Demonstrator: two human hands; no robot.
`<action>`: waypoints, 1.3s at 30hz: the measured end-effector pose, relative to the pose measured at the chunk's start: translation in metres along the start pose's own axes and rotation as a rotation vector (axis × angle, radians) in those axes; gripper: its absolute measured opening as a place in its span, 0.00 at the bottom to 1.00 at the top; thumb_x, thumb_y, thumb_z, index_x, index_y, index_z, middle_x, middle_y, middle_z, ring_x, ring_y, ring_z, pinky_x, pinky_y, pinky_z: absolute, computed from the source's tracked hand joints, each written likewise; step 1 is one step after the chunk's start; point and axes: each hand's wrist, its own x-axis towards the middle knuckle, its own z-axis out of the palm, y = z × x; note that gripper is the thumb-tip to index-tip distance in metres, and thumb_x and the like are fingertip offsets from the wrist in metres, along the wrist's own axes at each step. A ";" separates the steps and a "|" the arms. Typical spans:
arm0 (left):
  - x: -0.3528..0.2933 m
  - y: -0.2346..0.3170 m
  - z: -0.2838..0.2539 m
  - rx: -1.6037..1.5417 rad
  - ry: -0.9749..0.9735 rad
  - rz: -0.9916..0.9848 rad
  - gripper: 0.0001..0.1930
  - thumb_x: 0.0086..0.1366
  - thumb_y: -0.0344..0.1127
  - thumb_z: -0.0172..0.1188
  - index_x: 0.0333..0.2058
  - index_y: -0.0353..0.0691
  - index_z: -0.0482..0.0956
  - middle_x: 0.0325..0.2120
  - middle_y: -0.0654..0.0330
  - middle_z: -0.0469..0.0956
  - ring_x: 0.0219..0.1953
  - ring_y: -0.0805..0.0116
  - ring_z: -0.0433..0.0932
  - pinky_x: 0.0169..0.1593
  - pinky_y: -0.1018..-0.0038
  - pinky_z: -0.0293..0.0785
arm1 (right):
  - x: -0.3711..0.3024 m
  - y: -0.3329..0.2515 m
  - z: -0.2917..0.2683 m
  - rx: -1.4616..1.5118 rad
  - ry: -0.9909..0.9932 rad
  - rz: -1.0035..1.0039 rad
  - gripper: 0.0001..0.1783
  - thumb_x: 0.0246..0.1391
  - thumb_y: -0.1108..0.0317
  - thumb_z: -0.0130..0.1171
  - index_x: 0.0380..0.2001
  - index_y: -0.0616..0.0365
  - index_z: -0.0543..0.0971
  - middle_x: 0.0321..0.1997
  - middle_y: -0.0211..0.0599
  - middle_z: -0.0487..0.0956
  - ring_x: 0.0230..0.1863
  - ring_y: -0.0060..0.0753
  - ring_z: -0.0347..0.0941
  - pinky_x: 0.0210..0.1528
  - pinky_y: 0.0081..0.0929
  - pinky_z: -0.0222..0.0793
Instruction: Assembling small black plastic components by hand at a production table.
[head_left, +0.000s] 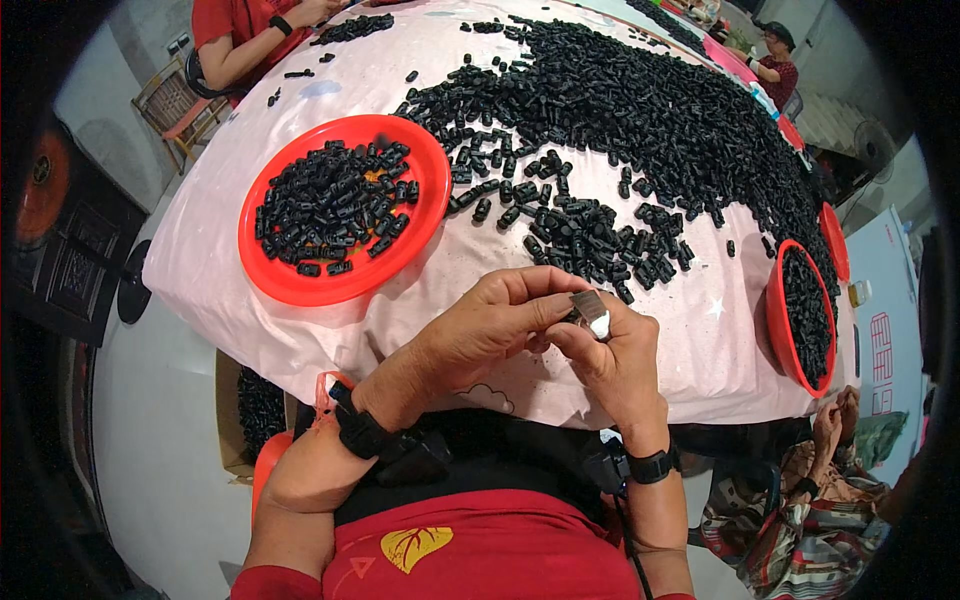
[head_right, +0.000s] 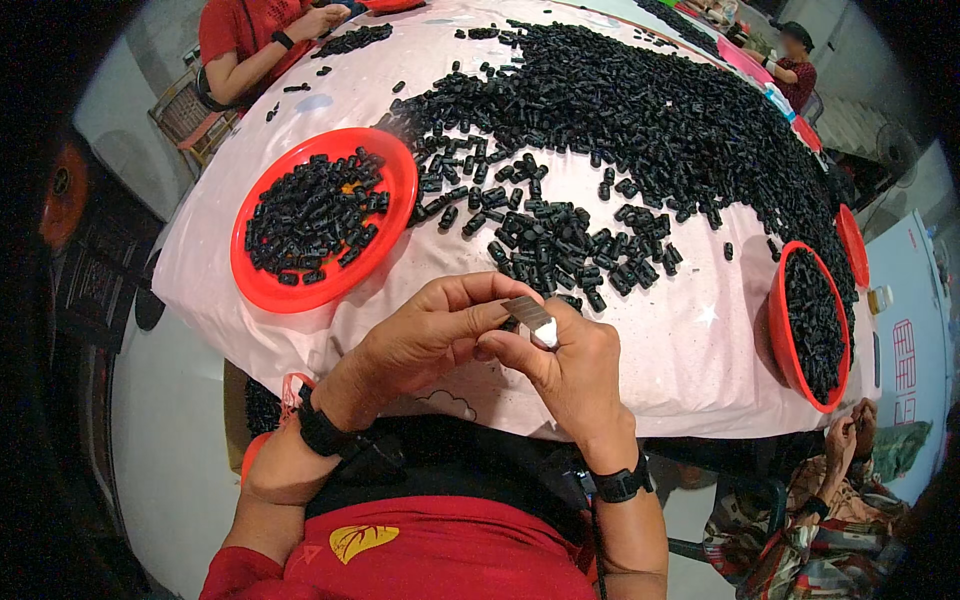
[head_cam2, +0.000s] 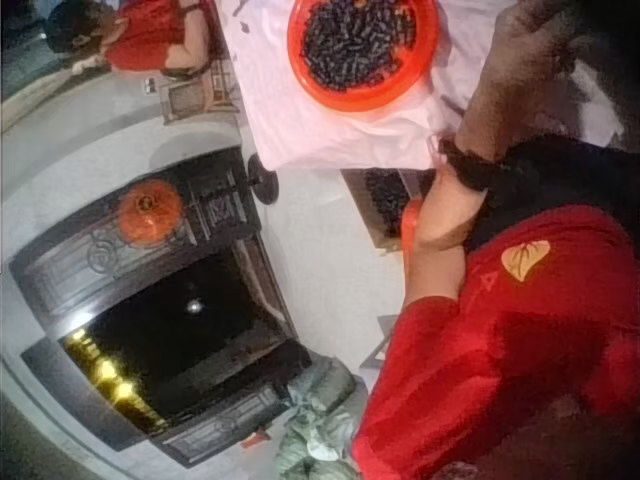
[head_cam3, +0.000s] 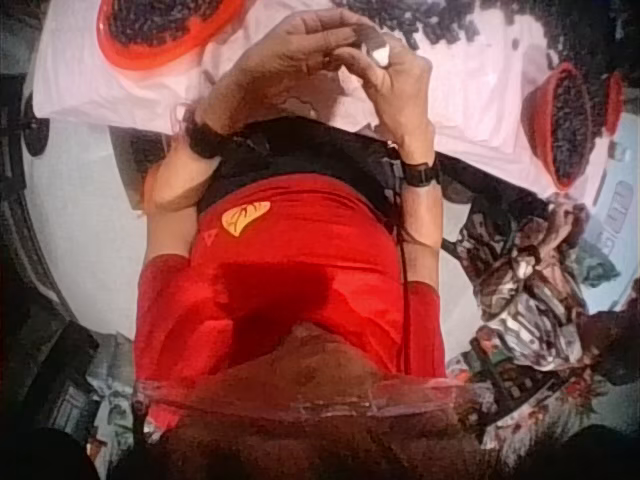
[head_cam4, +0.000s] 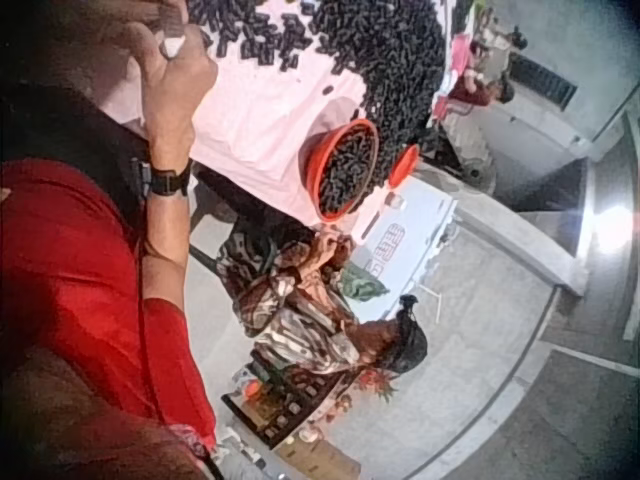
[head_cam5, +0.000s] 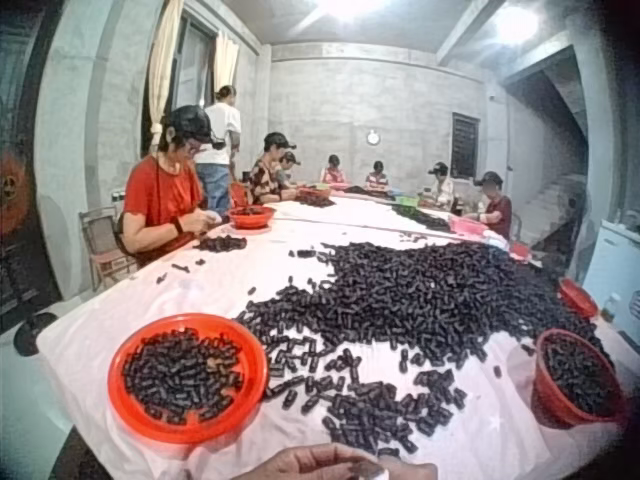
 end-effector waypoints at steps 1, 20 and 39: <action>0.000 0.000 0.000 0.000 0.000 0.000 0.15 0.67 0.34 0.52 0.50 0.35 0.69 0.43 0.61 0.76 0.42 0.76 0.77 0.45 0.80 0.76 | 0.000 -0.001 0.000 -0.012 -0.004 0.008 0.19 0.48 0.53 0.65 0.36 0.58 0.81 0.19 0.35 0.80 0.21 0.26 0.78 0.22 0.22 0.68; -0.003 0.008 0.009 -0.088 0.030 -0.049 0.18 0.64 0.39 0.58 0.50 0.42 0.68 0.42 0.68 0.74 0.38 0.83 0.72 0.37 0.89 0.69 | 0.003 -0.002 0.004 0.290 0.178 -0.069 0.08 0.50 0.70 0.64 0.31 0.62 0.78 0.24 0.28 0.79 0.26 0.15 0.73 0.28 0.15 0.68; -0.002 0.007 0.008 -0.142 0.021 -0.072 0.19 0.64 0.38 0.58 0.51 0.42 0.67 0.37 0.68 0.72 0.35 0.82 0.73 0.38 0.85 0.71 | 0.000 -0.001 0.003 0.483 0.223 0.126 0.08 0.54 0.68 0.61 0.26 0.61 0.78 0.20 0.21 0.73 0.21 0.10 0.61 0.22 0.12 0.56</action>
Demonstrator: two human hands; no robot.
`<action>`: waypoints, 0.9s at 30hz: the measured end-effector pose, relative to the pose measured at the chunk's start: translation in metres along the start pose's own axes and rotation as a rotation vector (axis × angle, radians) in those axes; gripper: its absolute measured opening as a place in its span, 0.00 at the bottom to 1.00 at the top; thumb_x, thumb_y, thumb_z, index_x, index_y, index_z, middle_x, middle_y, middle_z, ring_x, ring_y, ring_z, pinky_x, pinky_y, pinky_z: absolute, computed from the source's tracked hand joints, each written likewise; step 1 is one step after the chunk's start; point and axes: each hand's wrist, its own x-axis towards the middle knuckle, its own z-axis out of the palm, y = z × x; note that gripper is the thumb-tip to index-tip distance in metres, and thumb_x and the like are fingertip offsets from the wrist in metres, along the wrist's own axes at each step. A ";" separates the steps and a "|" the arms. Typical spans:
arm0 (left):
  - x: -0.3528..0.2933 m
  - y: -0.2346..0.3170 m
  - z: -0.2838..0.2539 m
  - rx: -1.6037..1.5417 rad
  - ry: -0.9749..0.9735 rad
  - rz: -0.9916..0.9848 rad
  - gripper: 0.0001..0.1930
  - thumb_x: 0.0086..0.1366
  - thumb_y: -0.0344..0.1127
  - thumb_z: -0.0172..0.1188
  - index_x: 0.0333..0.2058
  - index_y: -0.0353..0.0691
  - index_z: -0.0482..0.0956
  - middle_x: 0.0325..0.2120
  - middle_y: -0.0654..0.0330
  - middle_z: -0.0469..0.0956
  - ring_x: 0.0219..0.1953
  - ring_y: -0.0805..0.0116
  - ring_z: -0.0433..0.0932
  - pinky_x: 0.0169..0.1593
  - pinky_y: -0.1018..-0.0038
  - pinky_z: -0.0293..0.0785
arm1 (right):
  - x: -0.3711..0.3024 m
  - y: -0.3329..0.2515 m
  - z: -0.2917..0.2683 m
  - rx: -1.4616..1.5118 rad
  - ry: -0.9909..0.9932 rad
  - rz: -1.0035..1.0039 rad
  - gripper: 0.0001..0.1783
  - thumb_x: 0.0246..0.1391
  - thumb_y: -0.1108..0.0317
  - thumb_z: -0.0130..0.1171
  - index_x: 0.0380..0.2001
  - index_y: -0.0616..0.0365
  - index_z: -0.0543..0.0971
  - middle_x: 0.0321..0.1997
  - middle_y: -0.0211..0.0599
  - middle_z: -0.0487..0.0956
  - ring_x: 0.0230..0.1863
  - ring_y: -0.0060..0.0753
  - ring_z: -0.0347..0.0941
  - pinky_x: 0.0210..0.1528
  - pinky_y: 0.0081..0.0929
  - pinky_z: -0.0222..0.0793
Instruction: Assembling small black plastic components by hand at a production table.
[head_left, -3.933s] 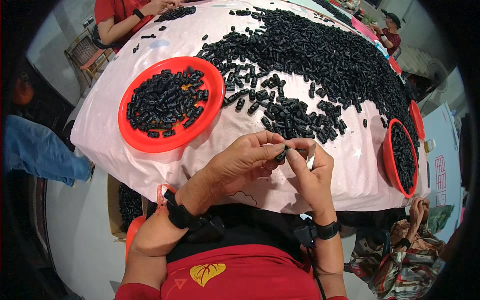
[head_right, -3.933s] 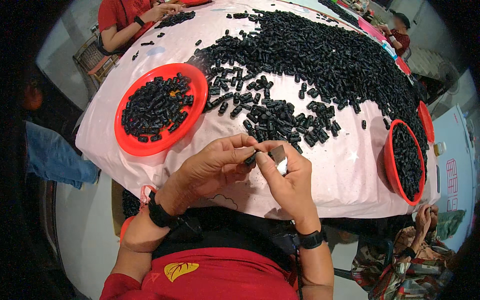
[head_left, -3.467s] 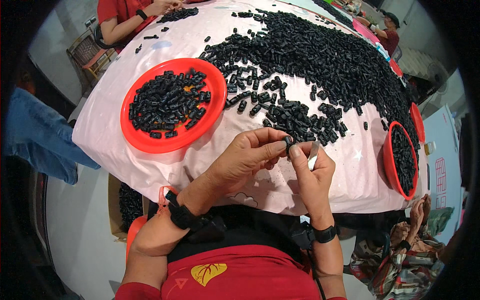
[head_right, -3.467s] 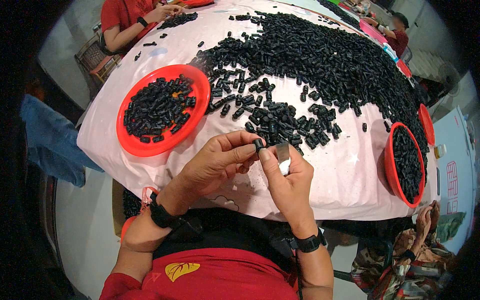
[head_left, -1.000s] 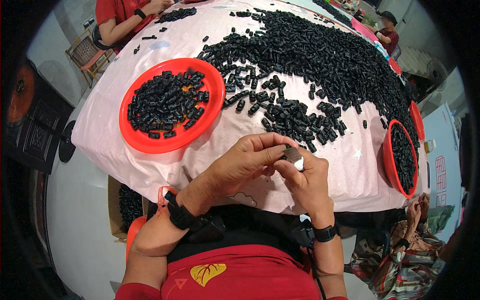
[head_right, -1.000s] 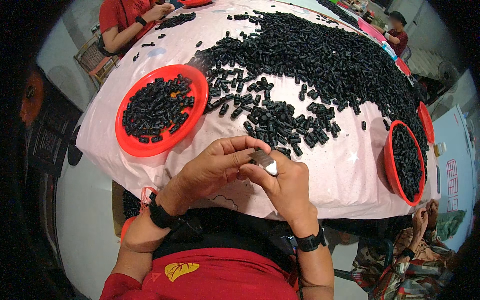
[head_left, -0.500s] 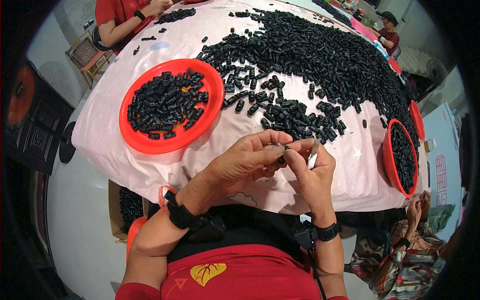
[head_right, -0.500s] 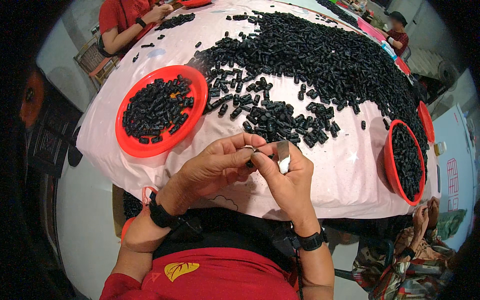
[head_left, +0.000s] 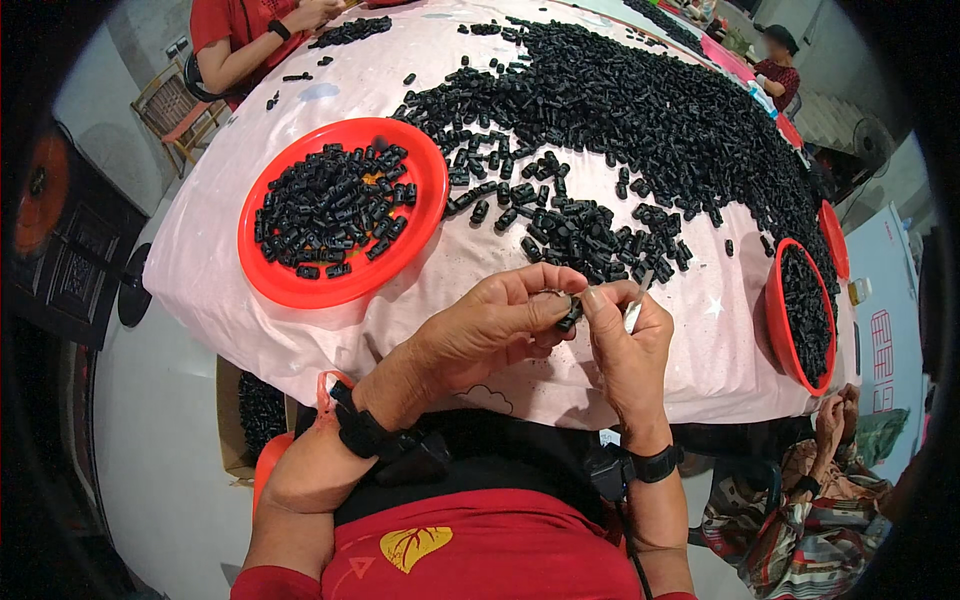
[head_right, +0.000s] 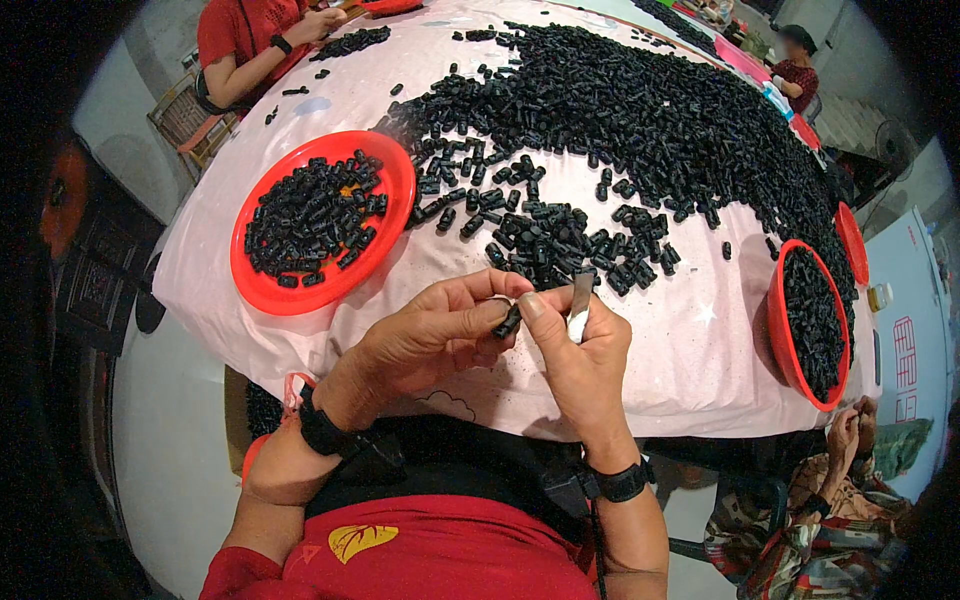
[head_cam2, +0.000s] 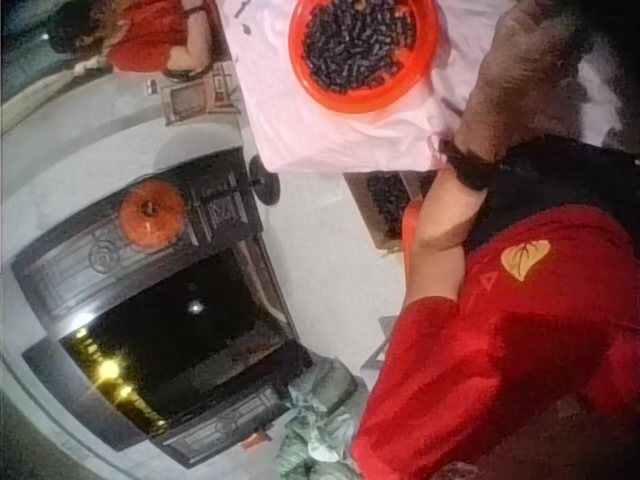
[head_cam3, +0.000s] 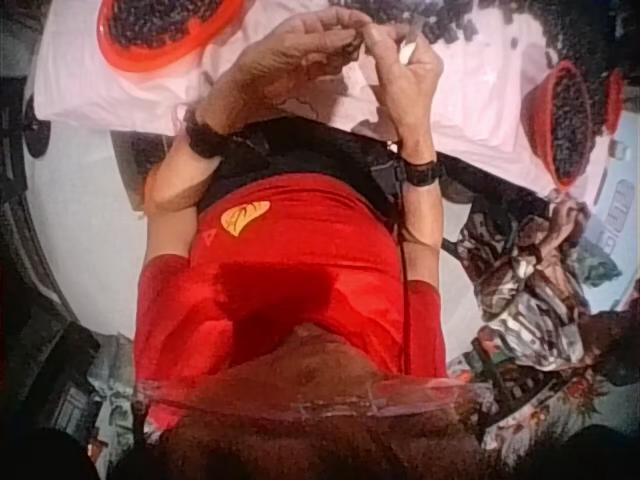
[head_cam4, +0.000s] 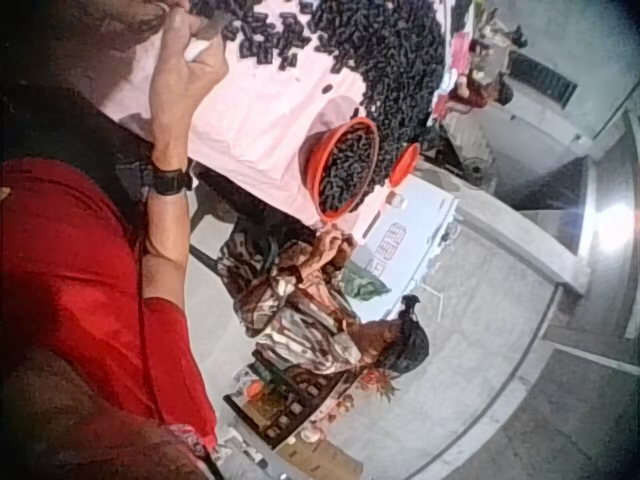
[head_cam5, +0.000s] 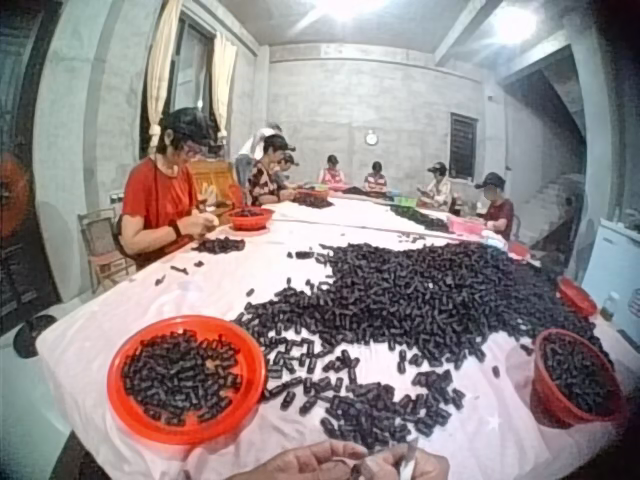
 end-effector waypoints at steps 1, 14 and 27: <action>0.000 0.000 -0.001 0.000 0.001 0.001 0.19 0.64 0.38 0.58 0.51 0.42 0.67 0.37 0.68 0.72 0.35 0.82 0.73 0.38 0.85 0.71 | 0.000 0.001 -0.001 0.019 0.008 0.014 0.08 0.55 0.67 0.61 0.26 0.61 0.78 0.20 0.20 0.72 0.21 0.09 0.61 0.22 0.12 0.56; 0.001 -0.003 -0.002 -0.013 0.010 0.007 0.18 0.64 0.38 0.57 0.51 0.41 0.67 0.37 0.67 0.73 0.34 0.81 0.74 0.37 0.86 0.71 | 0.002 0.001 0.001 -0.103 -0.029 -0.134 0.08 0.55 0.67 0.60 0.27 0.62 0.79 0.21 0.22 0.74 0.23 0.11 0.63 0.25 0.12 0.59; 0.001 -0.002 -0.005 0.061 -0.017 0.027 0.16 0.66 0.35 0.54 0.50 0.38 0.68 0.40 0.62 0.76 0.40 0.77 0.77 0.42 0.81 0.75 | 0.000 -0.002 -0.005 -0.330 -0.175 -0.149 0.13 0.48 0.61 0.67 0.31 0.59 0.79 0.20 0.29 0.76 0.23 0.14 0.68 0.24 0.17 0.64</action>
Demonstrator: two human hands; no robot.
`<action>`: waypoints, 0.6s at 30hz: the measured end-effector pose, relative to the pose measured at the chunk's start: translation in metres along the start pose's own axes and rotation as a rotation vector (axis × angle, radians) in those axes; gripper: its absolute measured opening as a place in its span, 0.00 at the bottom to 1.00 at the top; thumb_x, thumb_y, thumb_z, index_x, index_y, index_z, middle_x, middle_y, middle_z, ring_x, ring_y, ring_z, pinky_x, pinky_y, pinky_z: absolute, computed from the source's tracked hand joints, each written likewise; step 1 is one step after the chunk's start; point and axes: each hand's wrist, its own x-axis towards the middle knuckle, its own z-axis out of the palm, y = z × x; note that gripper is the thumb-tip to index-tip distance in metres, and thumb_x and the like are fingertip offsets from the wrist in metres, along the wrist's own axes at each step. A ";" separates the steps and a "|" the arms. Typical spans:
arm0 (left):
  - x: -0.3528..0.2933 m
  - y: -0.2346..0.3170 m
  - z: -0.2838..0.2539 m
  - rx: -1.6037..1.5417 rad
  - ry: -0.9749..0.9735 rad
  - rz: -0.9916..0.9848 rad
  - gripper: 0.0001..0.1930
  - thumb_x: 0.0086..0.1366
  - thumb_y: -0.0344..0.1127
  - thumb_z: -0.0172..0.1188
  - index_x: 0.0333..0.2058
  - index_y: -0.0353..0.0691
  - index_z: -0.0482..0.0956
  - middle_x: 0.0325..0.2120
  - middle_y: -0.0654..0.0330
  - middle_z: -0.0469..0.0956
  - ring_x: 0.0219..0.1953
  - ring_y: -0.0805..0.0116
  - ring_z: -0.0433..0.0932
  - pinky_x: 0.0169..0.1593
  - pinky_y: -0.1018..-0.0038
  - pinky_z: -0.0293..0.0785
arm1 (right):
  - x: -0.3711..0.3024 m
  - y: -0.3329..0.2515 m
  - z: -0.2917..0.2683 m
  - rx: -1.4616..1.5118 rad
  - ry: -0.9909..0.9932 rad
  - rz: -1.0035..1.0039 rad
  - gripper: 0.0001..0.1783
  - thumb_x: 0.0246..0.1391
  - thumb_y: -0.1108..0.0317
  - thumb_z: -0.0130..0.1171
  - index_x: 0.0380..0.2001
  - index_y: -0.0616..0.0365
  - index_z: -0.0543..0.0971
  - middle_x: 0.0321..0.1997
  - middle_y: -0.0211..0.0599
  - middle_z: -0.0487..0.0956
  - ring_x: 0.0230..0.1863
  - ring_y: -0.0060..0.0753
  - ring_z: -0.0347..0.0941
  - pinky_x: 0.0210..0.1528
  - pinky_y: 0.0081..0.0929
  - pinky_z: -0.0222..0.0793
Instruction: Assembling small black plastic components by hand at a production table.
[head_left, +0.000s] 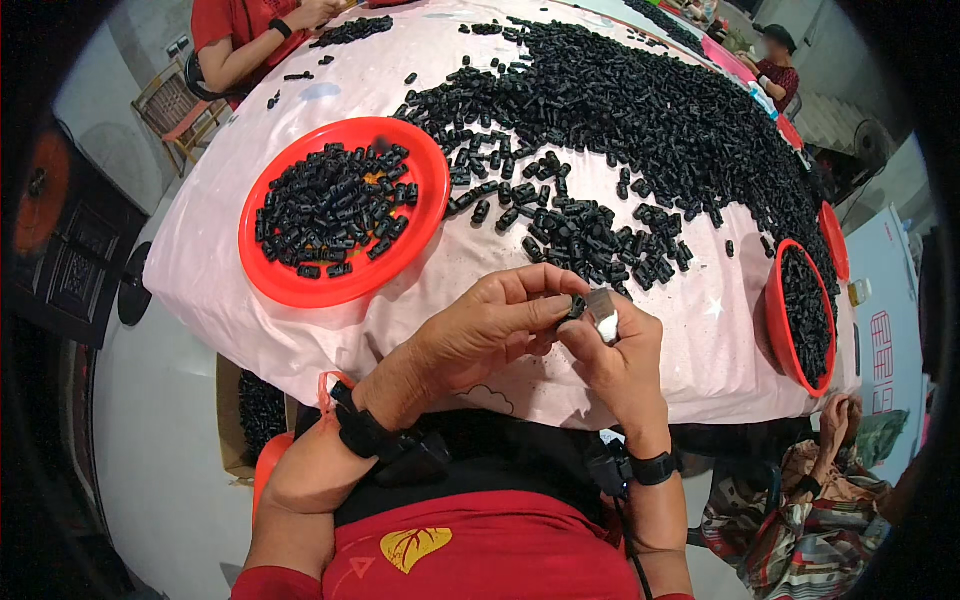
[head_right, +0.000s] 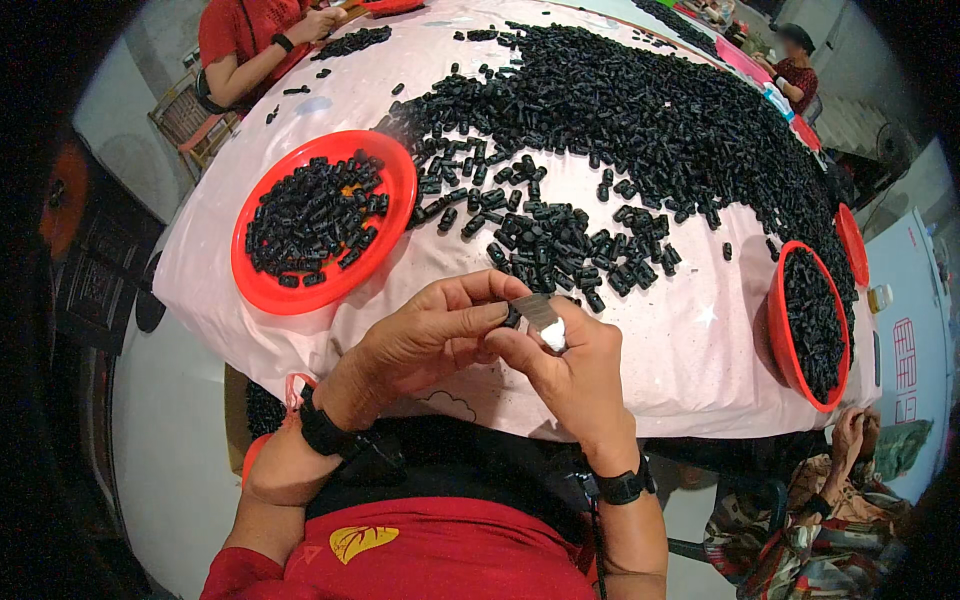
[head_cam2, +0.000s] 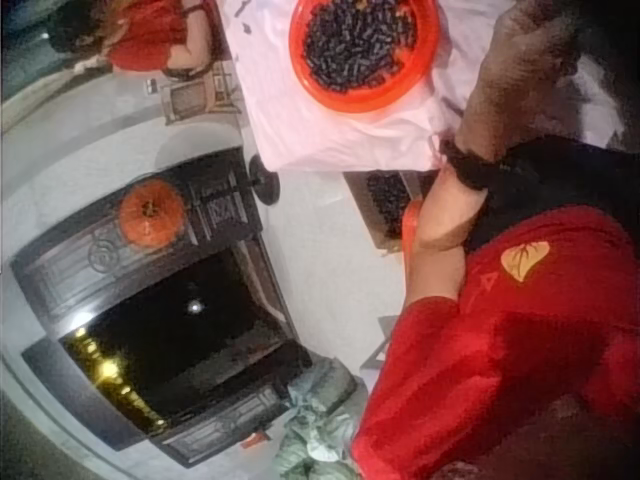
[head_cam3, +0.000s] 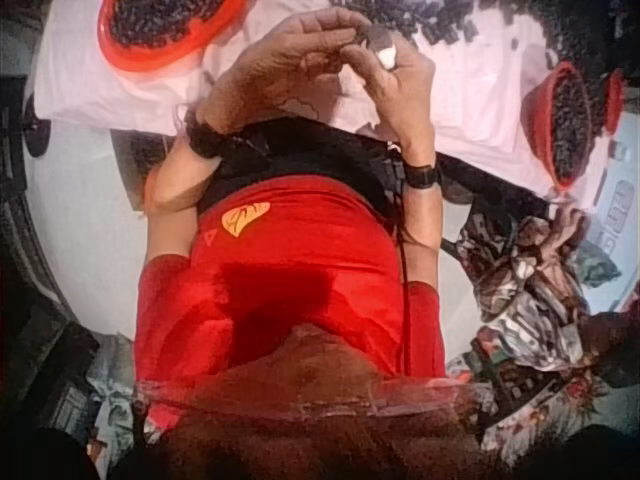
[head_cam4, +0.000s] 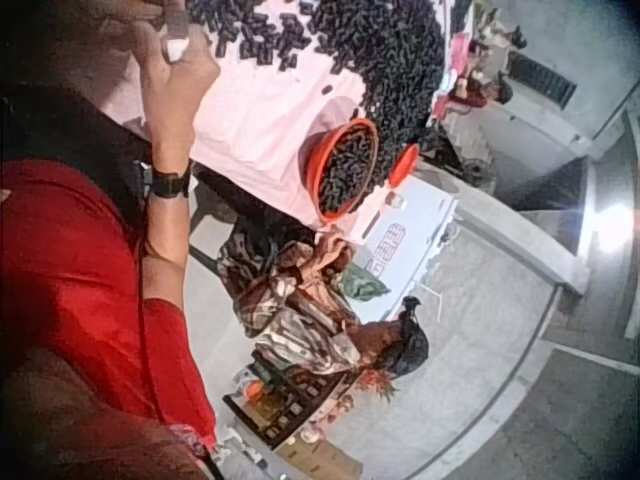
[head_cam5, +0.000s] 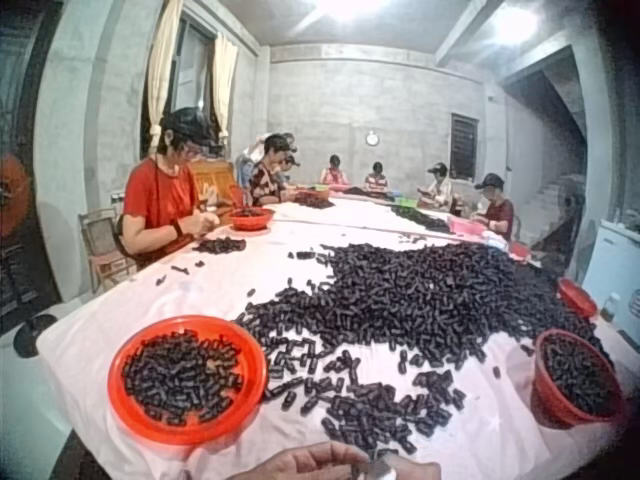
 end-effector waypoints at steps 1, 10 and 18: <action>0.000 0.000 -0.001 -0.001 0.000 0.000 0.16 0.66 0.35 0.54 0.50 0.38 0.68 0.40 0.62 0.76 0.40 0.77 0.77 0.42 0.81 0.75 | 0.000 0.002 0.001 -0.009 -0.019 0.022 0.14 0.47 0.60 0.67 0.30 0.59 0.79 0.20 0.30 0.76 0.22 0.14 0.68 0.23 0.17 0.64; 0.001 -0.003 -0.004 0.011 -0.041 0.025 0.15 0.66 0.34 0.53 0.49 0.36 0.68 0.41 0.59 0.76 0.41 0.75 0.77 0.44 0.79 0.75 | -0.001 0.007 0.002 -0.098 -0.051 0.035 0.18 0.45 0.55 0.69 0.27 0.58 0.78 0.16 0.33 0.76 0.18 0.22 0.73 0.21 0.21 0.66; 0.001 -0.001 -0.004 0.085 -0.012 0.024 0.15 0.66 0.34 0.54 0.49 0.36 0.69 0.42 0.60 0.75 0.42 0.76 0.77 0.45 0.79 0.75 | -0.001 0.003 0.002 -0.137 -0.062 0.017 0.18 0.46 0.54 0.67 0.27 0.59 0.79 0.17 0.36 0.78 0.21 0.27 0.78 0.22 0.23 0.68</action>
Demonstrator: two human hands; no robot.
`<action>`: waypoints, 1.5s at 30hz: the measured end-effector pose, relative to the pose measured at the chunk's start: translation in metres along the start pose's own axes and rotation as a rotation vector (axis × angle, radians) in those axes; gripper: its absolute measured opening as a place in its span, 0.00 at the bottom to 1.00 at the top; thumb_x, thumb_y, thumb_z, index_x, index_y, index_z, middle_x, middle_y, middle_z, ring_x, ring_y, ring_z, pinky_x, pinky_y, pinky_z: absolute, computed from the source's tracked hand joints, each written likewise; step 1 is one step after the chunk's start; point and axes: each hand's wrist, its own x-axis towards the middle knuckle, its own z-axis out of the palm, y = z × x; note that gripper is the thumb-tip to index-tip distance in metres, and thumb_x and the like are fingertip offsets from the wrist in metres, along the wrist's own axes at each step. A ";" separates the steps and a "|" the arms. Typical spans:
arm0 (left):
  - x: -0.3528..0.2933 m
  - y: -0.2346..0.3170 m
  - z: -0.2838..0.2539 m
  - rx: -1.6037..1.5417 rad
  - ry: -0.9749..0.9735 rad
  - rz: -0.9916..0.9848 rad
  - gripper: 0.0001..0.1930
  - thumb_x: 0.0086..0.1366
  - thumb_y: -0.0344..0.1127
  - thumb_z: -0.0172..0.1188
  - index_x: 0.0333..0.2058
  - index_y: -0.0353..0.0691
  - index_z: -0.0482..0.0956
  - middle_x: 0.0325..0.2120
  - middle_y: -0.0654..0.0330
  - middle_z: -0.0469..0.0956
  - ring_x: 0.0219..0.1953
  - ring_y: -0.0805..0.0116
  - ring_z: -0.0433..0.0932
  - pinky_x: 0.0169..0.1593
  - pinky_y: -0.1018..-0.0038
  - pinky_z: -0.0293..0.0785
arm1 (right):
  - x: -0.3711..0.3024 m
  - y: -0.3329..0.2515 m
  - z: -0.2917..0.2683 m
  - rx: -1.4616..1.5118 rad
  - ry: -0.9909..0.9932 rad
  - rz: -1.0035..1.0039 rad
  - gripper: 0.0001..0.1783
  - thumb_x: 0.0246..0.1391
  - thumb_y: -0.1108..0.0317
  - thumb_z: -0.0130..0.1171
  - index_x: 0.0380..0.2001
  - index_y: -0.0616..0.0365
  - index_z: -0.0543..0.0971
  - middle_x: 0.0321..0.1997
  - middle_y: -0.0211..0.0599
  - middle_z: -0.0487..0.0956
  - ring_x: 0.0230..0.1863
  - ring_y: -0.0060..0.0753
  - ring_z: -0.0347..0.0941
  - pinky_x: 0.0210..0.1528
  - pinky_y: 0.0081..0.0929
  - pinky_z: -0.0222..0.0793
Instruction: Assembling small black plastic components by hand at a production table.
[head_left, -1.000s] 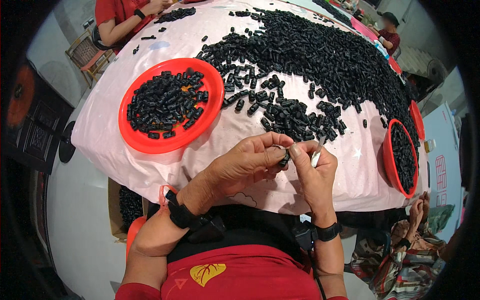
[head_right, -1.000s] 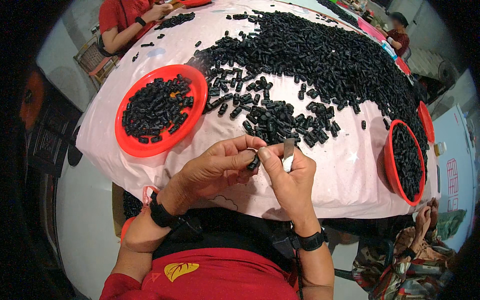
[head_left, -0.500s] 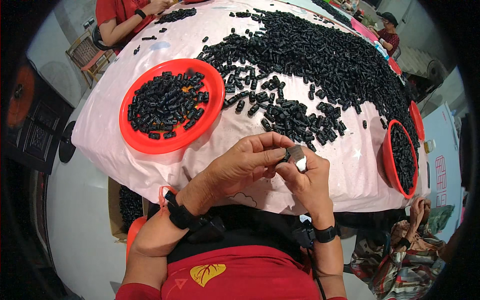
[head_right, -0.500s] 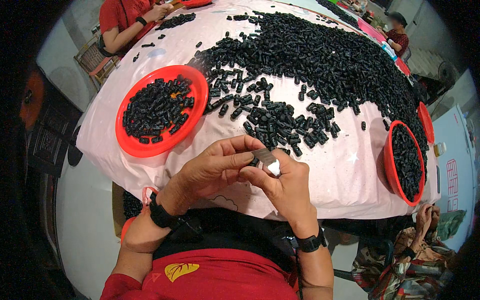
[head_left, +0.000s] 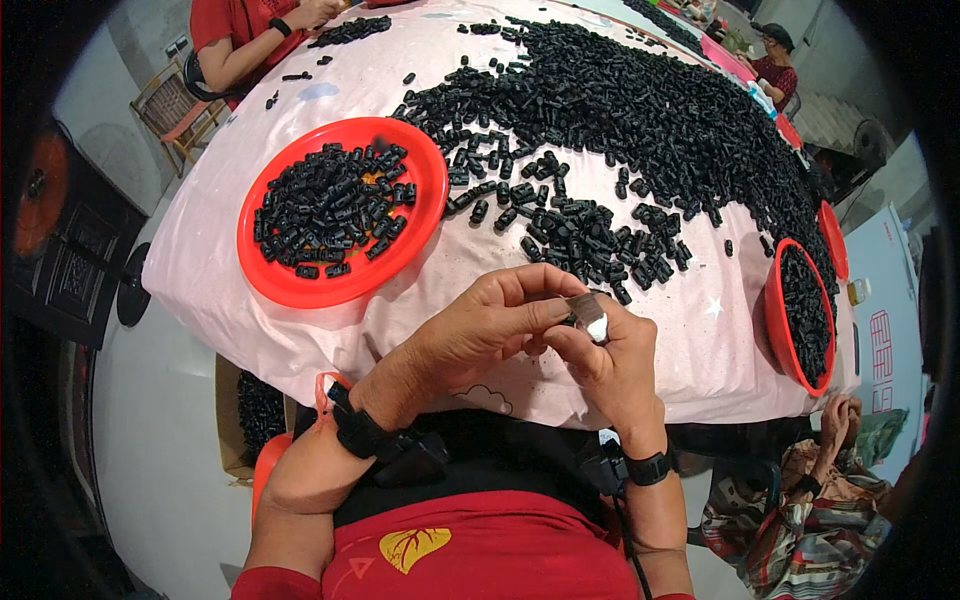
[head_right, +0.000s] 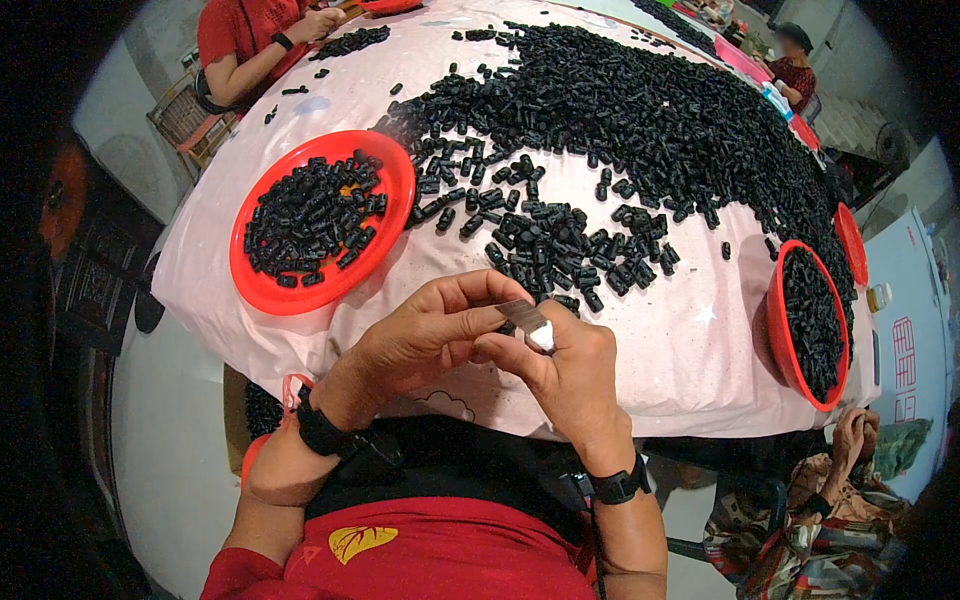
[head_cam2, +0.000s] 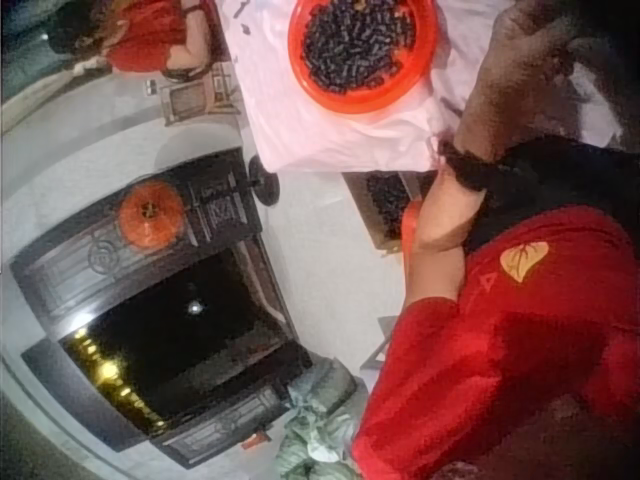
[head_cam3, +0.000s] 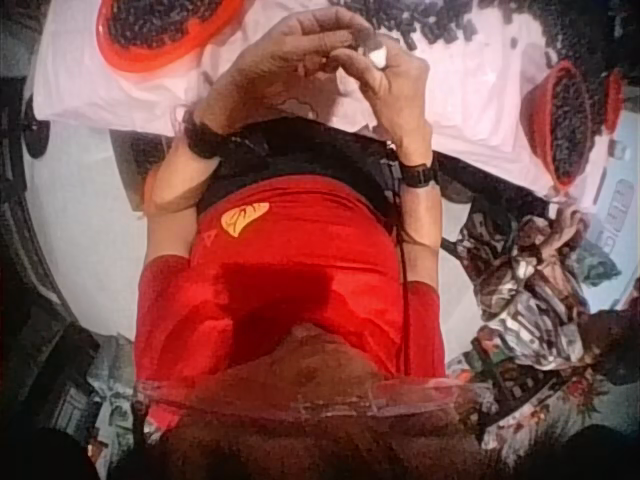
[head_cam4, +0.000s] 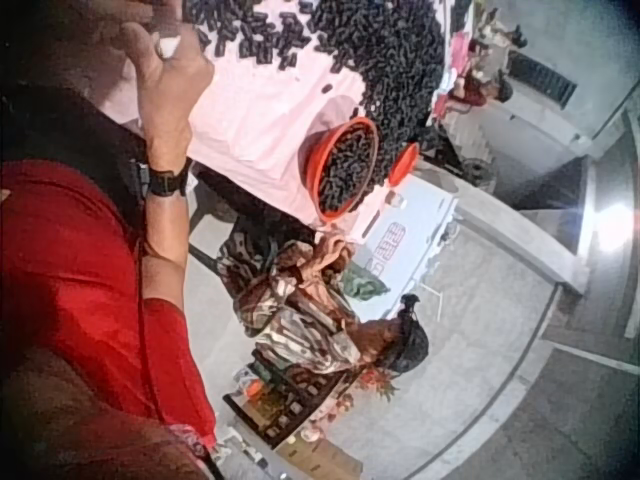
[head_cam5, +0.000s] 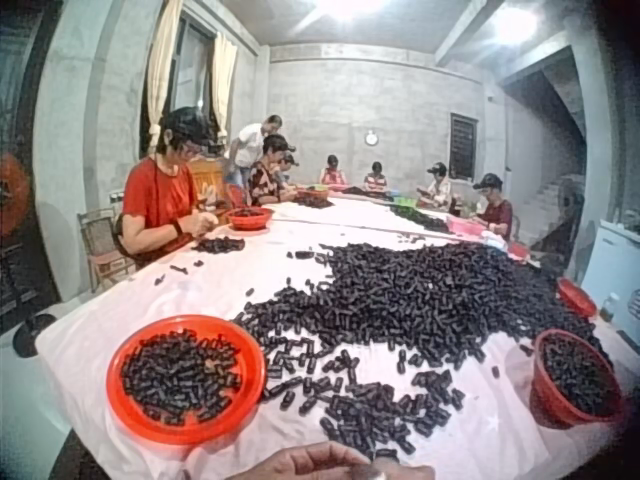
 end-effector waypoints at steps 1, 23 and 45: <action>0.000 0.000 0.000 0.000 0.000 0.000 0.15 0.66 0.34 0.54 0.49 0.36 0.69 0.42 0.60 0.75 0.42 0.76 0.77 0.45 0.79 0.75 | 0.000 -0.001 0.000 0.003 0.003 0.004 0.18 0.47 0.54 0.67 0.28 0.59 0.79 0.17 0.36 0.78 0.21 0.28 0.78 0.22 0.23 0.68; 0.001 -0.002 0.005 -0.115 -0.022 0.049 0.15 0.64 0.36 0.56 0.48 0.41 0.68 0.33 0.69 0.73 0.28 0.83 0.68 0.30 0.85 0.63 | 0.000 -0.008 0.010 0.285 0.224 -0.011 0.08 0.52 0.68 0.60 0.30 0.62 0.76 0.27 0.27 0.75 0.28 0.15 0.67 0.32 0.15 0.65; -0.039 0.090 -0.066 -0.623 0.440 0.544 0.16 0.67 0.36 0.50 0.45 0.26 0.67 0.35 0.51 0.75 0.29 0.70 0.74 0.35 0.78 0.73 | 0.008 0.009 -0.014 0.397 0.371 0.120 0.10 0.56 0.65 0.59 0.28 0.62 0.78 0.25 0.25 0.76 0.25 0.11 0.63 0.28 0.13 0.58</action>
